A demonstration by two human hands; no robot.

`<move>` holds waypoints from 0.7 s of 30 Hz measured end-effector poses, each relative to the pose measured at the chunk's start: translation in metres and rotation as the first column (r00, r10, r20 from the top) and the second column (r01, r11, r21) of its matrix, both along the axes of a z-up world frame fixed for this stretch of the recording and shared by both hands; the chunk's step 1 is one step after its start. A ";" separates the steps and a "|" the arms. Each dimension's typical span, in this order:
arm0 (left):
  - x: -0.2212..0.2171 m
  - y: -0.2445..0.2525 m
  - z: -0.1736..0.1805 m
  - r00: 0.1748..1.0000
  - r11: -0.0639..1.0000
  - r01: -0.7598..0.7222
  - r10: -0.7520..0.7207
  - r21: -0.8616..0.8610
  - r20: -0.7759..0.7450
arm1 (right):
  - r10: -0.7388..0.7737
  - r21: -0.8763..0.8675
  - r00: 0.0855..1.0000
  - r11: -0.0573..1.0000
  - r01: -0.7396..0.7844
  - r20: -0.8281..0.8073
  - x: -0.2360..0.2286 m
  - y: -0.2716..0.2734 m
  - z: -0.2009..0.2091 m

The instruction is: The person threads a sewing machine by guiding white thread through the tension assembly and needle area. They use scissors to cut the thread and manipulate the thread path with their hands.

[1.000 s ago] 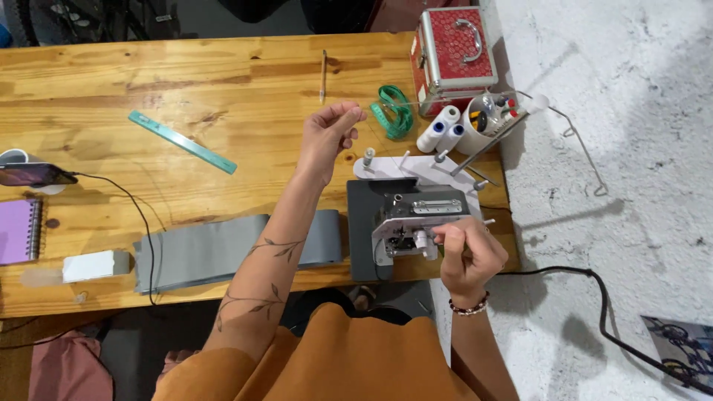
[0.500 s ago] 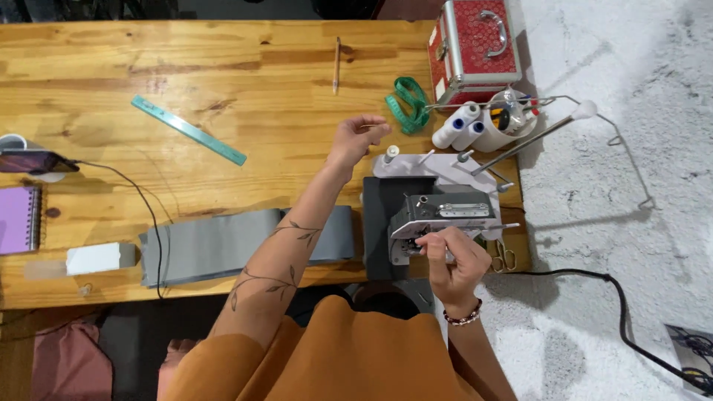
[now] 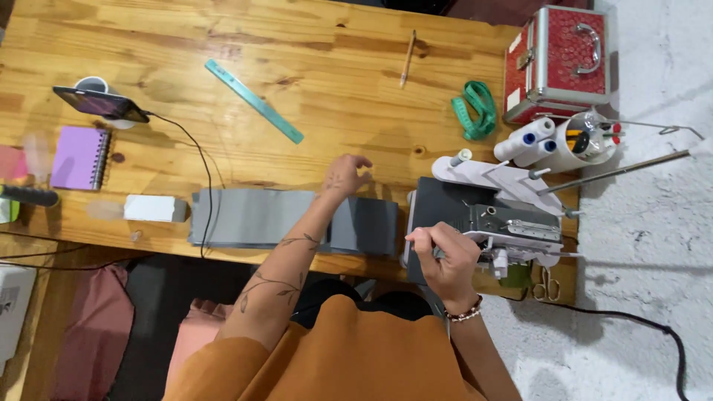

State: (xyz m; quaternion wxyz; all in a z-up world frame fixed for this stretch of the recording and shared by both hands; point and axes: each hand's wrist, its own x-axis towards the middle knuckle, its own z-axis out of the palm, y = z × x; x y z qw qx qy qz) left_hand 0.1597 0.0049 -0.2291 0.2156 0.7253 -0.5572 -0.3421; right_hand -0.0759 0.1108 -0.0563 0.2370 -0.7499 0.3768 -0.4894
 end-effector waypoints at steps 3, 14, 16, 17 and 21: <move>-0.002 -0.002 -0.058 0.983 0.998 0.064 -0.060 -0.014 0.172 | 0.012 0.014 1.000 1.000 -0.012 -0.002 0.004 -0.002 0.003; -0.004 -0.017 -0.068 0.966 0.988 0.143 -0.128 -0.050 0.223 | -0.156 0.052 0.983 0.985 0.162 -0.095 -0.014 0.006 -0.004; -0.003 -0.006 -0.021 0.987 0.986 0.132 -0.121 -0.105 0.105 | -0.189 0.067 0.977 0.978 0.197 -0.101 -0.013 0.004 0.003; -0.004 0.002 0.013 0.989 0.971 0.132 -0.142 -0.200 -0.038 | -0.204 0.056 0.976 0.977 0.208 -0.073 -0.009 0.001 0.012; -0.016 0.034 0.172 0.876 0.865 0.173 -0.354 -0.471 -0.327 | -0.069 0.089 0.995 0.994 0.063 0.068 0.005 -0.015 0.035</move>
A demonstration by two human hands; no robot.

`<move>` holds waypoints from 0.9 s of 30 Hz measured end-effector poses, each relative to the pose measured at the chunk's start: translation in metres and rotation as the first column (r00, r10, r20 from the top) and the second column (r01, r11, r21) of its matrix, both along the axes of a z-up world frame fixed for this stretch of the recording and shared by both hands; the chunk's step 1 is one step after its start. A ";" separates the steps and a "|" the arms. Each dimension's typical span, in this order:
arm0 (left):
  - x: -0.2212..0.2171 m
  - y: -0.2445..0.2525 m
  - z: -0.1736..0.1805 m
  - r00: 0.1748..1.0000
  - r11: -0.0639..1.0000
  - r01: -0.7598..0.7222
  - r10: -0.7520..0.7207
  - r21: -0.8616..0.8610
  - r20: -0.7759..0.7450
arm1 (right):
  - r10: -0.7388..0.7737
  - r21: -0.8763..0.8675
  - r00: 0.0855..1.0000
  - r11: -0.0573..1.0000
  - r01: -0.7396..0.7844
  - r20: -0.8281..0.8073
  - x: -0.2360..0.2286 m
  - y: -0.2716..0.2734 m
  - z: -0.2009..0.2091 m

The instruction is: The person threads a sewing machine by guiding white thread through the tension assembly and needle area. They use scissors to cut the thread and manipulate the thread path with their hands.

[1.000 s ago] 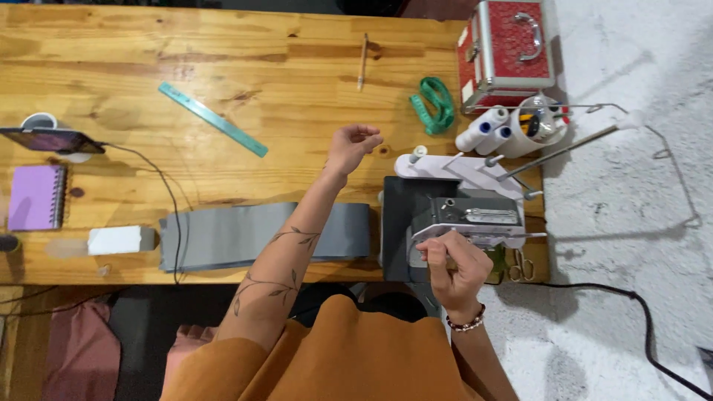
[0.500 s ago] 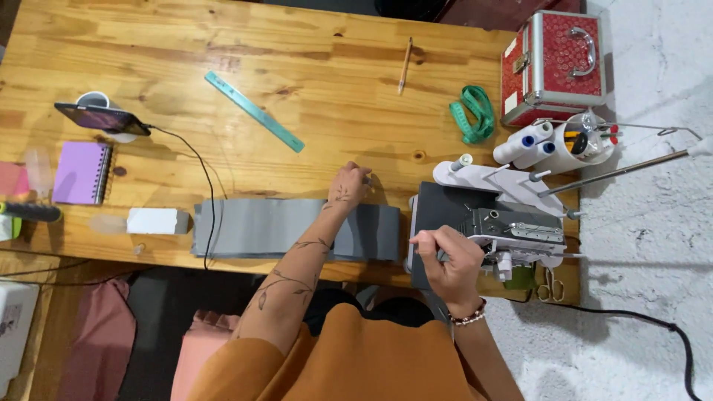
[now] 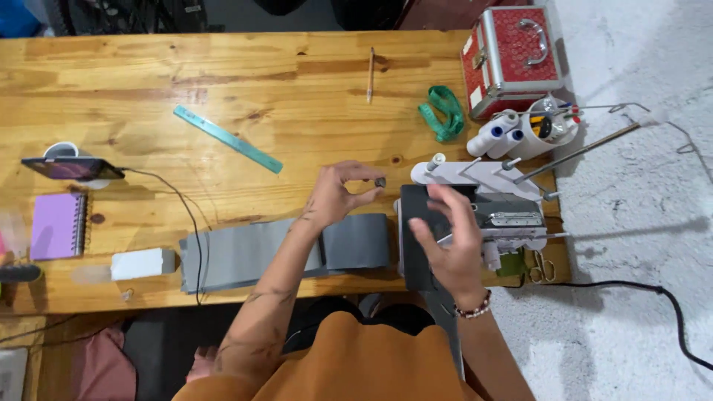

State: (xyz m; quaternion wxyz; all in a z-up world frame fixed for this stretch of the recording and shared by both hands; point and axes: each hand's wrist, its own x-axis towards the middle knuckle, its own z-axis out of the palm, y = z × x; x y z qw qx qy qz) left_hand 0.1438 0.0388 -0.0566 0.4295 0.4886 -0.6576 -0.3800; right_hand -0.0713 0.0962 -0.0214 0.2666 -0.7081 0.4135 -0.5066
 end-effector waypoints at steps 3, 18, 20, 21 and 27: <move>-0.003 0.009 0.057 0.986 0.981 0.157 -0.162 -0.116 -0.038 | 0.171 0.175 0.977 0.966 -0.192 0.131 0.012 -0.007 0.021; -0.007 -0.017 0.071 0.983 0.962 0.179 -0.183 -0.208 0.000 | -0.285 0.267 0.950 0.932 0.244 0.126 -0.038 -0.013 0.029; -0.012 -0.022 0.067 0.986 0.964 0.160 -0.167 -0.213 -0.015 | -0.350 0.203 0.929 0.925 0.322 0.122 -0.045 -0.011 0.032; -0.013 -0.024 0.066 0.989 0.967 0.134 -0.144 -0.217 -0.029 | -0.406 0.137 0.906 0.911 0.390 0.122 -0.048 -0.010 0.034; -0.027 -0.031 0.078 0.975 0.974 0.147 -0.172 -0.174 -0.139 | -0.533 -0.297 0.739 0.688 0.662 0.413 -0.093 0.007 -0.022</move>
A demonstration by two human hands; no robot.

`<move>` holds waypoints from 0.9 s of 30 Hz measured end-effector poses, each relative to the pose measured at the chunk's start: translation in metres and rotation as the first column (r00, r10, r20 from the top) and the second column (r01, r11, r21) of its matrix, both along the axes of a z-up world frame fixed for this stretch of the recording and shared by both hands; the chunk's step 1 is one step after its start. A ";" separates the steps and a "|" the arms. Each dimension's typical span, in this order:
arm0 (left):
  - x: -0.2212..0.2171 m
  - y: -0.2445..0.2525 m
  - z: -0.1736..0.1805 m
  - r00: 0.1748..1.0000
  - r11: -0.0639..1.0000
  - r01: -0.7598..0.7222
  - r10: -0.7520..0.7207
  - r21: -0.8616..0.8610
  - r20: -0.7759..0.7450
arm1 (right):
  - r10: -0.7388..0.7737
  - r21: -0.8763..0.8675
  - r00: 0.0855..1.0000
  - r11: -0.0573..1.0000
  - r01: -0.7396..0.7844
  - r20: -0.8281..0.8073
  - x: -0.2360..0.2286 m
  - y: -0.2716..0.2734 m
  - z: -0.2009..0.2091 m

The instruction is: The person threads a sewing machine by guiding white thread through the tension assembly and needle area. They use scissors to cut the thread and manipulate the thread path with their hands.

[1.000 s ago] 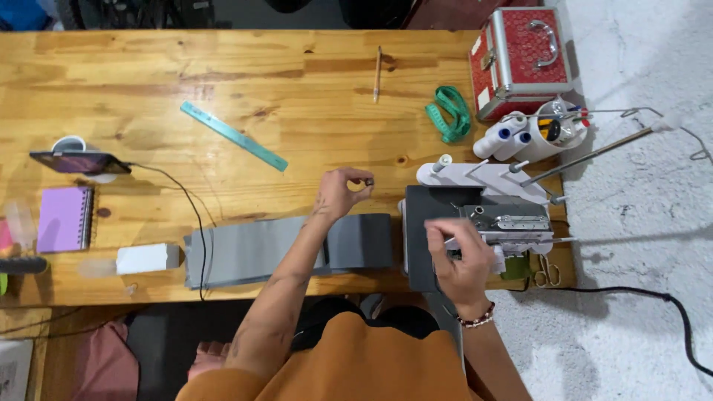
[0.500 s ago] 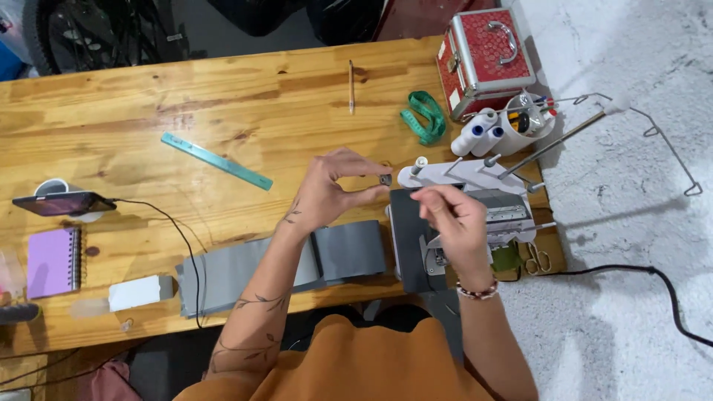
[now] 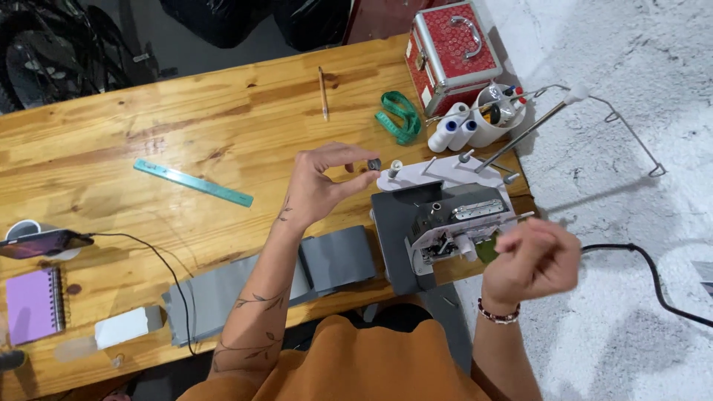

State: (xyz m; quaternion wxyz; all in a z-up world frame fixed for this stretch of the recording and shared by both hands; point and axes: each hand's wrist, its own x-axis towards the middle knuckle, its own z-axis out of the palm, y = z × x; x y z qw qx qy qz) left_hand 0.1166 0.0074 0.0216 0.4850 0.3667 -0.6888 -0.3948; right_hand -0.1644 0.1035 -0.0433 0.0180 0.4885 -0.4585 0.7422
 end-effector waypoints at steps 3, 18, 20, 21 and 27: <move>-0.012 0.003 0.014 0.994 0.996 0.092 -0.093 -0.016 -0.064 | 0.057 0.089 0.993 0.995 -0.048 -0.107 -0.009 -0.002 -0.015; -0.054 -0.022 -0.018 0.998 0.989 0.065 -0.062 -0.136 0.027 | 0.370 0.686 0.925 0.696 -0.211 -0.091 0.049 -0.002 0.058; -0.071 -0.038 -0.038 0.995 0.986 0.060 -0.046 -0.158 0.091 | 0.345 0.720 0.928 0.679 -0.142 -0.141 0.044 0.006 0.063; -0.079 -0.045 -0.048 0.988 0.982 0.053 -0.025 -0.180 0.155 | 0.326 0.751 0.926 0.656 -0.077 -0.191 0.042 0.010 0.066; -0.115 -0.071 -0.082 0.850 0.982 0.034 0.069 -0.184 0.522 | 0.173 0.685 0.924 0.719 0.119 -0.342 0.025 0.009 0.075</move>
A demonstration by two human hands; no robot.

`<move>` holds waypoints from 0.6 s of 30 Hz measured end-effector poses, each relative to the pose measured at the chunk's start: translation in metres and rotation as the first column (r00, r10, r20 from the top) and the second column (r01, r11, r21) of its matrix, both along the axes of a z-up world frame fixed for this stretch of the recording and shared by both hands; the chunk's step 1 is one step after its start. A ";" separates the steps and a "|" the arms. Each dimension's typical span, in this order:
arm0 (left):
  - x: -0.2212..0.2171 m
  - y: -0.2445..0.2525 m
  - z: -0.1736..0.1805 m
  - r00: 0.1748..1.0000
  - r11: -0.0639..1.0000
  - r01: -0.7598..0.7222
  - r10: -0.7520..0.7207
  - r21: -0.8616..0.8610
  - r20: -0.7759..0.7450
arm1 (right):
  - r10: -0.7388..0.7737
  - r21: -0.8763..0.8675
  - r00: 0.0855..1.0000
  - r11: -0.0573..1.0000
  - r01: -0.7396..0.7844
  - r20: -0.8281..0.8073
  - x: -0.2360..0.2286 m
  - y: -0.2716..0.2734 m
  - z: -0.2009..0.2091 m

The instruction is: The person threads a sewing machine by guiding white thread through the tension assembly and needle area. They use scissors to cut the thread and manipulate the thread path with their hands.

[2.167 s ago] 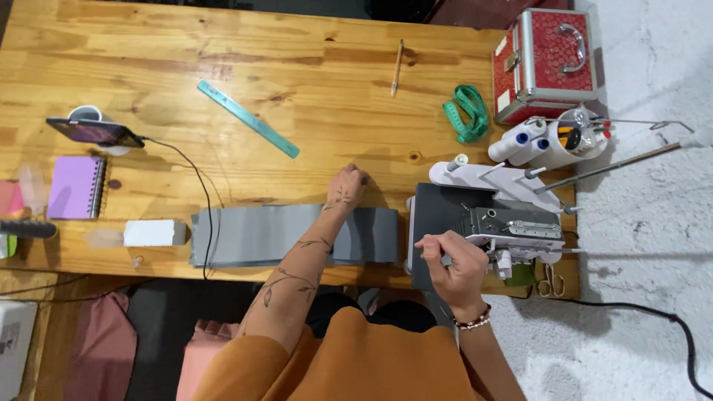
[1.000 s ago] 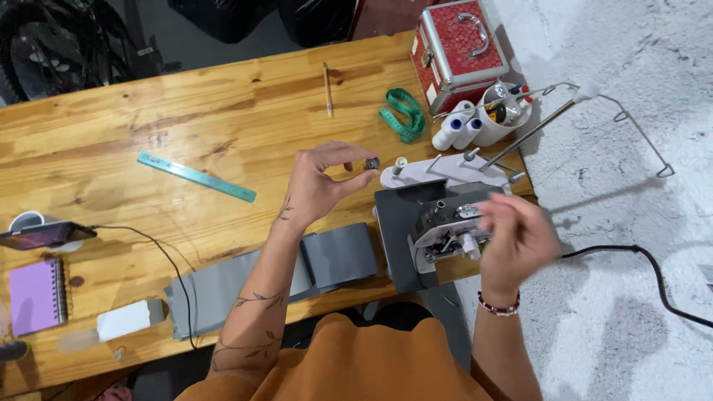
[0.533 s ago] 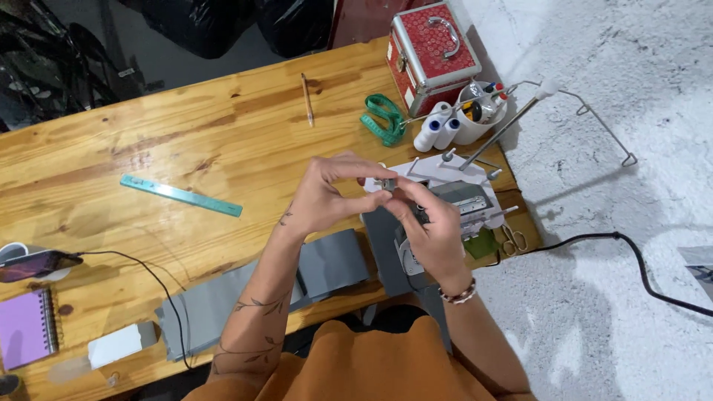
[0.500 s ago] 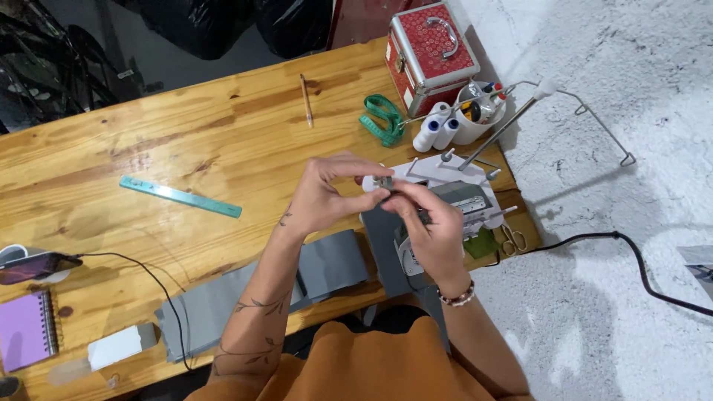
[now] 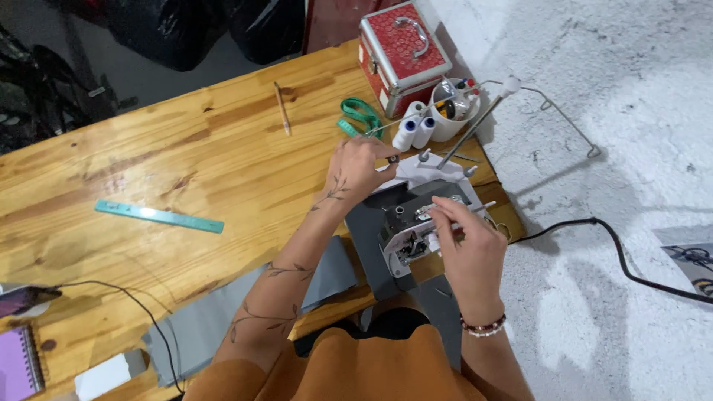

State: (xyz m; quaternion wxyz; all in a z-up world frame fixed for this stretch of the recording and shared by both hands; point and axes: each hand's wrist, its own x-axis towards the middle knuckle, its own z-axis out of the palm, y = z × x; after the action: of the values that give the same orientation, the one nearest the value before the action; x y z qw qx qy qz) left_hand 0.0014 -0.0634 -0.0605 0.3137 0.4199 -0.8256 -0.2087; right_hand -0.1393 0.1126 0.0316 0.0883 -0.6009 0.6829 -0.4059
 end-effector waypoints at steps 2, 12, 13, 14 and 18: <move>-0.005 -0.008 -0.009 0.998 1.000 -0.008 0.007 0.005 0.057 | -0.035 -0.036 0.998 0.999 0.033 -0.056 -0.006 -0.003 -0.004; 0.020 -0.004 0.025 0.999 0.972 -0.030 0.035 0.233 -0.019 | -0.065 -0.114 0.997 0.992 0.061 -0.029 -0.012 -0.011 -0.003; 0.022 -0.004 0.027 0.999 0.972 -0.031 0.036 0.233 -0.019 | -0.064 -0.115 0.998 0.992 0.060 -0.028 -0.011 -0.011 -0.009; 0.025 -0.004 0.030 0.997 0.953 -0.002 0.026 0.303 -0.075 | -0.048 -0.077 0.999 0.996 0.047 -0.008 -0.011 -0.010 -0.016; 0.037 -0.007 0.041 0.967 0.915 0.153 -0.061 0.373 -0.247 | 0.076 0.115 0.991 0.989 -0.088 0.106 0.006 -0.005 0.009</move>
State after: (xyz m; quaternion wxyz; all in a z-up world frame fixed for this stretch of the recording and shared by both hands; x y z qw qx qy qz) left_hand 0.0388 -0.0704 -0.0196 0.3056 0.4008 -0.7476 -0.4325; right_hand -0.1336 0.1077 0.0402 0.1753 -0.6008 0.6753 -0.3902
